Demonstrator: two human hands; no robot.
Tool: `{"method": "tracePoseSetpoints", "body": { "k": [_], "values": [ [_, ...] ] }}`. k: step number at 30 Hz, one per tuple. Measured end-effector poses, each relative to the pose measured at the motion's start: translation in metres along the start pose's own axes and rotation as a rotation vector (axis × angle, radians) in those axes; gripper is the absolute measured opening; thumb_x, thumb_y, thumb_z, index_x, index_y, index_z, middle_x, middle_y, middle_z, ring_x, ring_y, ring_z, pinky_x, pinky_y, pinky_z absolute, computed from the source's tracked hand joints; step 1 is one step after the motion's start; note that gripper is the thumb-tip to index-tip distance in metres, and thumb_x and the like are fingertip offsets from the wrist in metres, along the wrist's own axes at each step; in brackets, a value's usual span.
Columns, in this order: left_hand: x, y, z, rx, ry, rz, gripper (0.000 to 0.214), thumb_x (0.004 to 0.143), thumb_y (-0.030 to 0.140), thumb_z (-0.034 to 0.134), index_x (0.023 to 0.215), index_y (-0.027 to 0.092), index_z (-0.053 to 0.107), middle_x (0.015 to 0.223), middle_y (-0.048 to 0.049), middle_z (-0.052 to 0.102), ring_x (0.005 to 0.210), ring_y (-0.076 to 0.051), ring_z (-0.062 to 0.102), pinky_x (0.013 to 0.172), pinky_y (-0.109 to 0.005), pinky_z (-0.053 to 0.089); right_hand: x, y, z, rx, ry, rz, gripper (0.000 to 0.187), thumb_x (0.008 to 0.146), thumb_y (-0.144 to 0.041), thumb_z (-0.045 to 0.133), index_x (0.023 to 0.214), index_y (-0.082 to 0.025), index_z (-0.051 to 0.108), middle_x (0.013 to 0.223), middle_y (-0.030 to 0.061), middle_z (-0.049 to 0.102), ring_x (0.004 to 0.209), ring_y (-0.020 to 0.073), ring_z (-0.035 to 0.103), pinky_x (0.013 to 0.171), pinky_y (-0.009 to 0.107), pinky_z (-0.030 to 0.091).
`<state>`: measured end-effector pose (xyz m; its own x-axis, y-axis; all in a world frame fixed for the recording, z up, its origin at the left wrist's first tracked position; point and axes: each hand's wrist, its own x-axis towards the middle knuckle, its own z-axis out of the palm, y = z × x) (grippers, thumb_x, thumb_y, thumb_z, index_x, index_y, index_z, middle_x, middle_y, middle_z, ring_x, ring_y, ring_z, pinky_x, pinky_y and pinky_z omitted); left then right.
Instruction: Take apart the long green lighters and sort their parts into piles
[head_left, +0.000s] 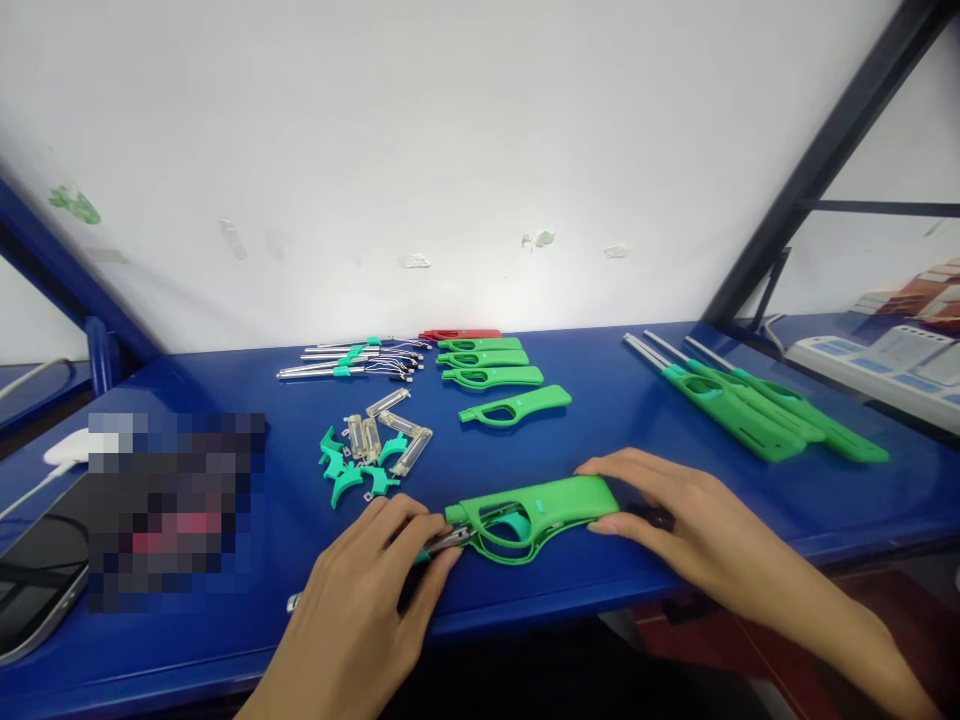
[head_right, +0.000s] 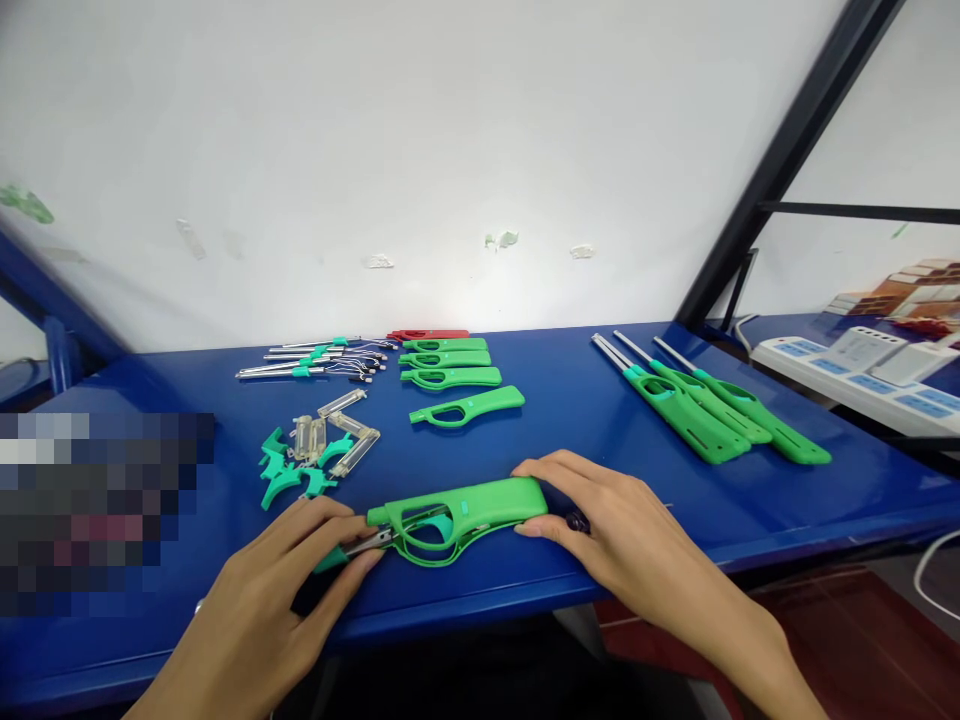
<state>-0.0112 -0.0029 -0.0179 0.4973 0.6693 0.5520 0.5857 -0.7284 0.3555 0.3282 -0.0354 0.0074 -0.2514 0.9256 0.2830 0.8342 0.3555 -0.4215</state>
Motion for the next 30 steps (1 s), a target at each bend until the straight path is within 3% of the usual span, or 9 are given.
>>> {"method": "tracePoseSetpoints", "body": {
  "k": [7, 15, 17, 23, 26, 30],
  "values": [
    [0.002, 0.001, 0.001, -0.001, 0.009, 0.007, 0.008, 0.115, 0.025, 0.057, 0.112, 0.027, 0.065, 0.104, -0.0019, 0.069, 0.088, -0.021, 0.068, 0.081, -0.036, 0.055, -0.003, -0.001, 0.002, 0.050, -0.009, 0.000, 0.038, 0.108, -0.050, 0.064, 0.141, -0.032, 0.071, 0.138, 0.0050, 0.079, 0.119, 0.0275, 0.080, 0.093, 0.033, 0.065],
    [0.002, 0.001, -0.001, 0.009, 0.012, 0.009, 0.011, 0.114, 0.025, 0.057, 0.110, 0.026, 0.066, 0.103, -0.0024, 0.070, 0.087, -0.021, 0.069, 0.080, -0.035, 0.055, 0.001, -0.004, -0.002, 0.070, 0.032, 0.010, 0.036, 0.105, -0.052, 0.068, 0.132, -0.032, 0.080, 0.129, 0.0049, 0.083, 0.109, 0.0283, 0.082, 0.088, 0.033, 0.066],
    [0.001, 0.000, -0.001, 0.005, 0.006, 0.006, 0.011, 0.114, 0.025, 0.057, 0.111, 0.027, 0.067, 0.103, -0.0024, 0.070, 0.087, -0.021, 0.069, 0.080, -0.035, 0.055, 0.000, -0.006, -0.001, 0.058, 0.058, 0.042, 0.035, 0.105, -0.054, 0.067, 0.129, -0.032, 0.080, 0.127, 0.0035, 0.084, 0.108, 0.0277, 0.081, 0.088, 0.034, 0.065],
    [0.002, 0.000, -0.001, 0.003, 0.011, 0.016, 0.011, 0.114, 0.024, 0.057, 0.112, 0.026, 0.068, 0.103, -0.0020, 0.071, 0.088, -0.021, 0.069, 0.079, -0.034, 0.055, -0.001, -0.014, 0.009, 0.014, 0.104, 0.187, 0.040, 0.105, -0.061, 0.062, 0.127, -0.033, 0.079, 0.125, 0.0013, 0.084, 0.077, 0.0228, 0.079, 0.066, 0.035, 0.061],
    [0.002, 0.001, -0.002, -0.001, 0.009, 0.014, 0.011, 0.114, 0.025, 0.057, 0.111, 0.026, 0.067, 0.102, -0.0015, 0.071, 0.087, -0.021, 0.069, 0.079, -0.034, 0.055, 0.002, -0.017, 0.011, 0.043, 0.131, 0.250, 0.041, 0.104, -0.064, 0.062, 0.125, -0.033, 0.078, 0.123, 0.0007, 0.084, 0.079, 0.0235, 0.079, 0.067, 0.035, 0.060],
    [0.002, 0.001, -0.002, -0.006, 0.001, 0.009, 0.010, 0.114, 0.024, 0.057, 0.111, 0.026, 0.067, 0.102, -0.0010, 0.070, 0.088, -0.021, 0.068, 0.079, -0.035, 0.054, 0.005, -0.022, 0.011, 0.088, 0.115, 0.319, 0.040, 0.101, -0.069, 0.064, 0.114, -0.034, 0.076, 0.102, -0.0026, 0.083, 0.068, 0.0214, 0.073, 0.062, 0.035, 0.057]
  ]
}}
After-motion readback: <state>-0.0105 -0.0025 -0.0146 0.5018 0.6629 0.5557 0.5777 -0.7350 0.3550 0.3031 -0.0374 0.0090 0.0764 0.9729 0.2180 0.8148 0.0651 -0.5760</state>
